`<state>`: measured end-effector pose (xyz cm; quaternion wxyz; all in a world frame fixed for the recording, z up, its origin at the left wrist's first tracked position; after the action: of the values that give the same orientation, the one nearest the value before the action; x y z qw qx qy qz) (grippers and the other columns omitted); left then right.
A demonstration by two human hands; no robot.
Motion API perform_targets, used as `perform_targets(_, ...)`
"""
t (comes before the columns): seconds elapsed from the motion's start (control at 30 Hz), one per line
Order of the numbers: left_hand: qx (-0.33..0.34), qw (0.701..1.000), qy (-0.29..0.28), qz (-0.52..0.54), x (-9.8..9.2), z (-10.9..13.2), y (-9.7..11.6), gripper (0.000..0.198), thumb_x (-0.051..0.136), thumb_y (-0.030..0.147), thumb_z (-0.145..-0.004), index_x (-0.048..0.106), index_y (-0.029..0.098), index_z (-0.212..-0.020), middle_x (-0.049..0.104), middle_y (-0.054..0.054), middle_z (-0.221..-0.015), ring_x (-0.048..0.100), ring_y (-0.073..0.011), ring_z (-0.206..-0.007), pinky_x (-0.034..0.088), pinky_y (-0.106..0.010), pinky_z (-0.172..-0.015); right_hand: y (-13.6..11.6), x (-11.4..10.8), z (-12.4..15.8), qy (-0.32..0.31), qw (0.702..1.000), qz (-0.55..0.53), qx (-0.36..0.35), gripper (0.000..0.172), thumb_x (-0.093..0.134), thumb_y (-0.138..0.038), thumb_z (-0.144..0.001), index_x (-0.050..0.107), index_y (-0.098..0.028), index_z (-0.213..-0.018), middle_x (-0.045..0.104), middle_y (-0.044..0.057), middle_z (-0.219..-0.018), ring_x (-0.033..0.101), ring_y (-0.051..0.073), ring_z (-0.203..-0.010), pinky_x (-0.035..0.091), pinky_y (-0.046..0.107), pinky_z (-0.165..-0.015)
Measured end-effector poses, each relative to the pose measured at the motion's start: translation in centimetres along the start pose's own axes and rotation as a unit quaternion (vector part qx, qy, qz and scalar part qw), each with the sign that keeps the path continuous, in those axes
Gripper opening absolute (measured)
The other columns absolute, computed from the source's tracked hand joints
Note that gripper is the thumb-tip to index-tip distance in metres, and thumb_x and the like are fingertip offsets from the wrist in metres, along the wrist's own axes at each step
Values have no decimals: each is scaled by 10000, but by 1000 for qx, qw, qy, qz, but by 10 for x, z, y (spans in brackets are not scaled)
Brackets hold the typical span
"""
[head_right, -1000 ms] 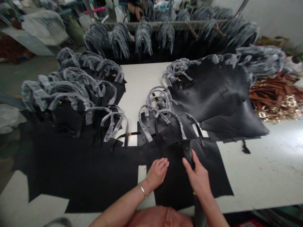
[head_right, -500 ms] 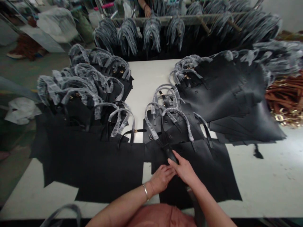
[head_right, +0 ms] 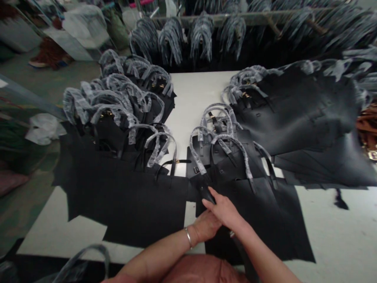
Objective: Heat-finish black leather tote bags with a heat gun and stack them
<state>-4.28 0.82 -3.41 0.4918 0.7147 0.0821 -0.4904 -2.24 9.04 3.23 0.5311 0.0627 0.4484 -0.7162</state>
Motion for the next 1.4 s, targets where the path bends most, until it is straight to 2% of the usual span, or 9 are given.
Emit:
perform_targets(0.17, -5, 1000, -8, 0, 3, 1, 0, 284, 456, 121, -867, 603, 102, -1109, 656, -117, -1114, 532, -243, -1180, 369, -373, -1060, 6, 0, 13, -11, 1000, 4, 2, 641, 512, -427, -840, 472, -88, -1384, 593, 151, -1309, 545, 297, -1213, 419, 394, -1022)
perform_targets(0.4, 8, 1000, 10, -25, -15, -2, 7, 363, 408, 138, -919, 508, 97, -1266, 575, -117, -1286, 408, -228, -1305, 316, -369, -1105, -21, 2, -4, 23, 1000, -6, -14, 634, 546, -415, -834, 479, -102, -1382, 644, 148, -1243, 590, 283, -1156, 432, 381, -1000)
perform_targets(0.53, -1, 1000, 6, -9, -11, -4, 6, 326, 432, 116, -906, 550, 94, -1208, 630, -121, -1189, 478, -224, -1236, 372, -364, -1061, -16, -8, 18, 51, 996, -60, -47, 664, 542, -493, -835, 469, -144, -1395, 643, 109, -1252, 615, 271, -1111, 452, 356, -974)
perform_targets(0.67, 0, 999, 19, 37, -7, 6, 5, 281, 486, 112, -875, 583, 127, -1139, 632, -97, -1160, 534, -203, -1144, 415, -336, -1016, 14, -3, 41, 1, 998, -60, 10, 674, 519, -523, -851, 426, -181, -1424, 722, 15, -728, 673, 215, -628, 529, 322, -680)
perform_targets(0.77, -1, 994, 83, 68, -27, 27, -7, 258, 466, 106, -895, 582, 137, -1124, 620, -79, -1153, 512, -179, -1143, 418, -300, -1007, 24, 4, 46, -17, 996, -76, 43, 684, 509, -523, -852, 413, -169, -1429, 604, -38, -534, 610, 185, -510, 480, 279, -550)
perform_targets(0.93, -181, 956, 226, 51, -96, 55, -77, 220, 410, 200, -960, 623, 148, -976, 605, -72, -964, 549, -161, -936, 481, -280, -851, 22, 12, 43, -25, 992, -105, 66, 689, 530, -503, -832, 413, -177, -1428, 590, -44, -540, 591, 164, -494, 442, 253, -511)
perform_targets(1.07, -97, 986, 132, -3, -120, 26, -105, 206, 451, 262, -954, 634, 192, -1017, 593, -46, -980, 537, -155, -934, 456, -269, -834, 16, 18, 39, -35, 991, -115, 53, 664, 547, -477, -824, 437, -191, -1413, 653, -23, -643, 576, 144, -465, 443, 251, -506)
perform_targets(1.23, 27, 998, -35, -45, -120, -8, -118, 189, 497, 329, -932, 649, 229, -982, 601, -15, -950, 541, -144, -893, 415, -233, -784, 14, 18, 36, -32, 991, -117, 57, 652, 551, -461, -829, 449, -175, -1406, 630, -25, -610, 575, 144, -452, 442, 249, -491)
perform_targets(1.4, 56, 991, -108, -54, -119, -19, -120, 205, 483, 362, -937, 642, 246, -879, 590, 7, -926, 545, -133, -894, 383, -220, -778, 21, 19, 32, -35, 988, -134, 64, 639, 553, -463, -830, 452, -197, -1402, 662, -16, -677, 581, 136, -456, 450, 246, -496)
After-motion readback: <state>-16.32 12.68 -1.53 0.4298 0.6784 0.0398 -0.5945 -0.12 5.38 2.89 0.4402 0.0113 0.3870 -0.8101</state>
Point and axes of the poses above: each hand's wrist, its own z-axis away from the middle knuckle, its own x-axis out of the palm, y = z × x, the point moved 7 cm from there along -z, towards the middle knuckle
